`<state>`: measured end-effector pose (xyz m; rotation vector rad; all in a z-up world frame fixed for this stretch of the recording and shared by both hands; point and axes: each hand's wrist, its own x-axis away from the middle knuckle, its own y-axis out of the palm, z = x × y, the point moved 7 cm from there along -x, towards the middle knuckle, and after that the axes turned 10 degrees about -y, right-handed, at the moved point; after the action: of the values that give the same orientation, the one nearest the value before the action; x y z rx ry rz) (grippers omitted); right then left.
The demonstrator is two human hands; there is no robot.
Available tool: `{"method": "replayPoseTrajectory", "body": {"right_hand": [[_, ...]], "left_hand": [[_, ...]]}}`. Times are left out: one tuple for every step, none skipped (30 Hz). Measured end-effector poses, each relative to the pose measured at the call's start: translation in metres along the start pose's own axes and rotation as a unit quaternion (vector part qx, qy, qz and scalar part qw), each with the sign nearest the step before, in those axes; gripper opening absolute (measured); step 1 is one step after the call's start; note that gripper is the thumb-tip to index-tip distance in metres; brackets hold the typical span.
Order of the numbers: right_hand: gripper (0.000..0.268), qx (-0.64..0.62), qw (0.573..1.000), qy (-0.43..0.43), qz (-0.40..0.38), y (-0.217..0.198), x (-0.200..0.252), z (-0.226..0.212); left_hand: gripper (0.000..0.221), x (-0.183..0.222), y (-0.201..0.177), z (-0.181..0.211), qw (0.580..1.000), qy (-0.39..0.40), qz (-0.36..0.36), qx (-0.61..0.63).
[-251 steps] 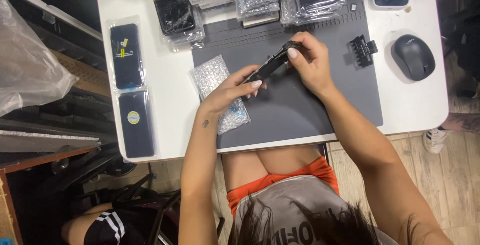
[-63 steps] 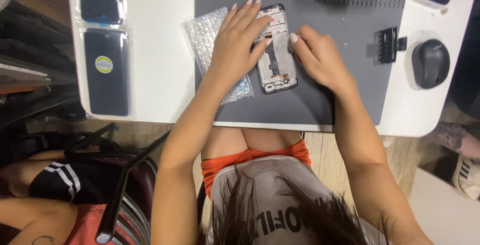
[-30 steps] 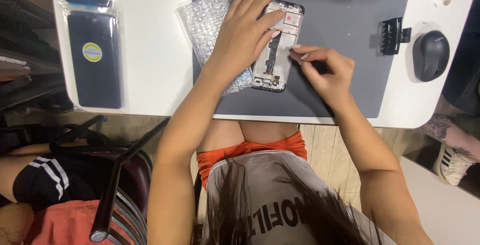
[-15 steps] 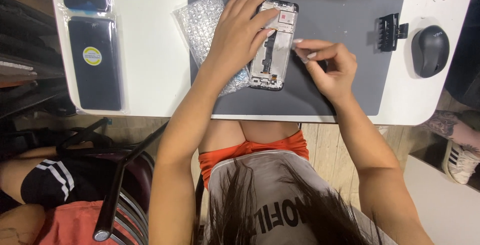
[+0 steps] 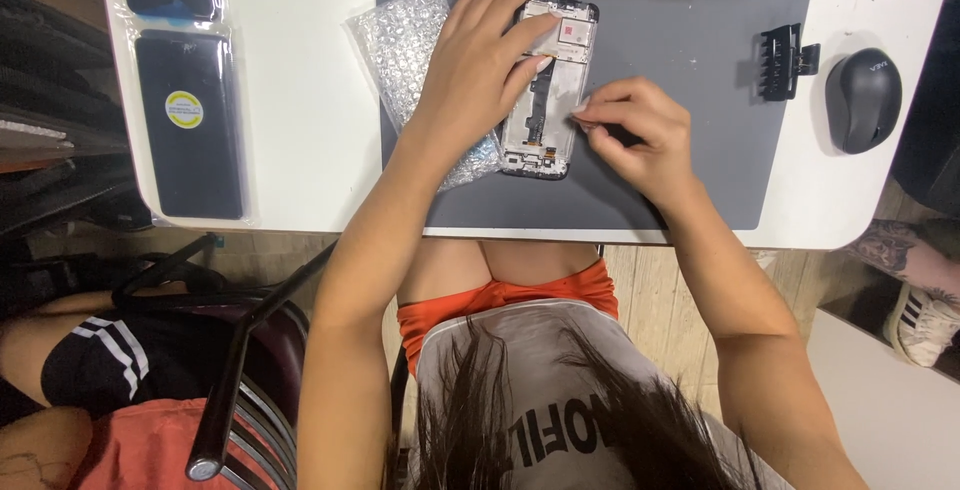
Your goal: The person handles a disassembled smartphone, peeling off a protective film from the internal components. They then unwrap a new screen assembly from bubble wrap and place it on the workbench. Finally, they use a small tool to carefully pry and remove a ribbon cable from the phone's motherboard.
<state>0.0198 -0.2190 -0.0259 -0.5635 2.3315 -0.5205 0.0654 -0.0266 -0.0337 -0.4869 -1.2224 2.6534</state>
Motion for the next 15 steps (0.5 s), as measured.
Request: {"method": "replayPoseTrajectory", "body": {"right_hand": [[0.01, -0.001, 1.0, -0.001, -0.001, 0.0, 0.002, 0.002], [0.015, 0.0, 1.0, 0.001, -0.009, 0.002, 0.004, 0.005], [0.02, 0.0, 1.0, 0.004, -0.017, 0.003, 0.007, 0.008], [0.02, 0.0, 1.0, 0.005, -0.017, 0.003, 0.006, 0.008], [0.018, 0.014, 1.0, -0.006, -0.023, 0.004, 0.004, 0.007], [0.016, 0.027, 0.999, -0.016, -0.028, 0.004, 0.003, 0.005], [0.016, 0.027, 0.999, -0.016, -0.029, 0.004, 0.001, 0.004], [0.014, 0.042, 0.998, -0.037, -0.027, 0.004, -0.002, -0.001], [0.013, 0.058, 0.996, -0.059, -0.025, 0.003, -0.006, -0.005], [0.013, 0.059, 0.996, -0.059, -0.025, 0.003, -0.007, -0.005], [0.011, 0.064, 0.995, -0.07, -0.021, 0.003, -0.008, -0.008], [0.01, 0.07, 0.994, -0.081, -0.017, 0.003, -0.008, -0.011], [0.01, 0.07, 0.994, -0.082, -0.017, 0.004, -0.008, -0.013], [0.007, 0.107, 0.99, -0.095, -0.008, 0.003, -0.008, -0.017], [0.004, 0.146, 0.983, -0.107, 0.001, 0.002, -0.008, -0.021]], "left_hand": [[0.027, 0.0, 0.0, 0.0, 1.0, -0.001, 0.001, 0.0], [0.025, 0.0, -0.001, 0.0, 1.0, 0.001, 0.008, -0.001], [0.023, 0.001, -0.001, 0.001, 1.0, 0.004, 0.014, -0.001], [0.023, 0.0, -0.001, 0.001, 1.0, 0.003, 0.014, -0.001], [0.026, 0.0, -0.002, 0.003, 1.0, 0.007, 0.016, 0.003], [0.029, 0.0, -0.002, 0.004, 1.0, 0.01, 0.018, 0.008], [0.029, 0.0, -0.001, 0.005, 1.0, 0.01, 0.018, 0.008], [0.033, 0.0, 0.002, 0.006, 1.0, 0.012, -0.006, 0.006], [0.038, -0.001, 0.005, 0.007, 0.999, 0.015, -0.029, 0.004], [0.038, -0.001, 0.006, 0.006, 0.999, 0.015, -0.029, 0.004], [0.035, 0.0, 0.007, 0.006, 1.0, 0.019, -0.021, 0.001], [0.032, 0.0, 0.007, 0.005, 1.0, 0.023, -0.014, -0.002], [0.032, 0.001, 0.005, 0.007, 1.0, 0.024, -0.014, -0.002], [0.034, 0.001, 0.001, 0.008, 1.0, 0.022, 0.007, -0.005], [0.037, 0.001, -0.002, 0.009, 0.999, 0.023, 0.027, -0.008]]}}
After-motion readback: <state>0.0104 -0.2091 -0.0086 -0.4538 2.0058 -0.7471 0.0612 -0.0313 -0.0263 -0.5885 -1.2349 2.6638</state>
